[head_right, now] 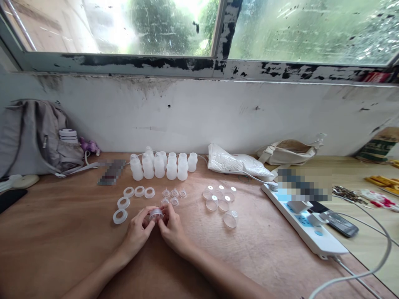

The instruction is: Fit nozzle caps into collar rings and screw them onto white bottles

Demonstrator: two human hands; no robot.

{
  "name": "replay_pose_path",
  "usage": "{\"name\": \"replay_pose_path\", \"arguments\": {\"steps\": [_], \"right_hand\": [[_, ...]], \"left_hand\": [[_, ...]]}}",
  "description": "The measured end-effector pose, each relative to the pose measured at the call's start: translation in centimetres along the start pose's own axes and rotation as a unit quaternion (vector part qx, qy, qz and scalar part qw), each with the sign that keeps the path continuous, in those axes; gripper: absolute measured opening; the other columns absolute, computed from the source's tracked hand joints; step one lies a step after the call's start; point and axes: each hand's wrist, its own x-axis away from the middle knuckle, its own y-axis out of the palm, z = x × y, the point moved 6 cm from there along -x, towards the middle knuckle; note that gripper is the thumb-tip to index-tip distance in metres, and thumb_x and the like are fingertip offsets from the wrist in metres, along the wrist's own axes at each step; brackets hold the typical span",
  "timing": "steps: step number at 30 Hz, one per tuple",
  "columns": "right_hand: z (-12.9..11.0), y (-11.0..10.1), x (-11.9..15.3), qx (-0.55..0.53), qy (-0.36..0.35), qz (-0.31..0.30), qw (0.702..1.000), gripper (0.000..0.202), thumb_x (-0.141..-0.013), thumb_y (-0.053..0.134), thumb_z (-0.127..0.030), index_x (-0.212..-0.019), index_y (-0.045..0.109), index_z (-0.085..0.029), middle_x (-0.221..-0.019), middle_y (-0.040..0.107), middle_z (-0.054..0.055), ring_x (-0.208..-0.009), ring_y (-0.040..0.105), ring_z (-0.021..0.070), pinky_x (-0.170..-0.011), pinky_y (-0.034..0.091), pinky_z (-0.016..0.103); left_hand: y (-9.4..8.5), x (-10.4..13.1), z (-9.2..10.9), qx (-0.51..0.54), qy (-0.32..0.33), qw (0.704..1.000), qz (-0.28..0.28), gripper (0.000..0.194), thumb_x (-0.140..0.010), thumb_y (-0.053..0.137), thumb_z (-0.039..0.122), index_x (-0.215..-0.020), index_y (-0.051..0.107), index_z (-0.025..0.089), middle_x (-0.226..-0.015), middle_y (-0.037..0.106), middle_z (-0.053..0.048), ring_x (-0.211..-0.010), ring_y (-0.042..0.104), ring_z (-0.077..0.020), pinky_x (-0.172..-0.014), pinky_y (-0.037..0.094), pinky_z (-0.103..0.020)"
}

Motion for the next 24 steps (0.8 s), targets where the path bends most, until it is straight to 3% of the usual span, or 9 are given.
{"name": "replay_pose_path", "arguments": {"steps": [11, 18, 24], "right_hand": [[-0.49, 0.10, 0.12, 0.000, 0.006, 0.013, 1.000, 0.013, -0.077, 0.050, -0.017, -0.086, 0.042, -0.020, -0.068, 0.054, -0.003, -0.056, 0.052, 0.0106, -0.051, 0.040, 0.021], [-0.67, 0.00, -0.06, -0.034, 0.025, -0.001, 0.999, 0.010, -0.079, 0.050, -0.022, -0.087, 0.044, -0.020, -0.074, 0.057, -0.001, -0.065, 0.057, 0.0127, -0.058, 0.046, 0.024], [-0.40, -0.25, -0.18, -0.025, 0.051, 0.005, 0.998, 0.007, -0.080, 0.049, -0.025, -0.084, 0.047, -0.020, -0.064, 0.054, -0.002, -0.055, 0.052, 0.0111, -0.048, 0.042, 0.022]], "left_hand": [[-0.16, 0.04, 0.16, 0.004, 0.000, 1.000, 0.003, 0.023, -0.076, 0.044, 0.018, -0.095, 0.056, 0.023, -0.090, 0.062, -0.002, -0.078, 0.056, -0.0158, -0.070, 0.045, -0.027], [-0.09, 0.04, 0.21, 0.007, -0.012, 1.000, 0.011, 0.023, -0.077, 0.044, 0.019, -0.097, 0.054, 0.022, -0.092, 0.063, -0.003, -0.081, 0.058, -0.0178, -0.073, 0.046, -0.030], [-0.19, -0.07, 0.55, 0.040, -0.024, 0.999, -0.009, 0.021, -0.084, 0.039, 0.028, -0.093, 0.055, 0.020, -0.090, 0.065, -0.004, -0.079, 0.060, -0.0172, -0.070, 0.046, -0.027]]}}
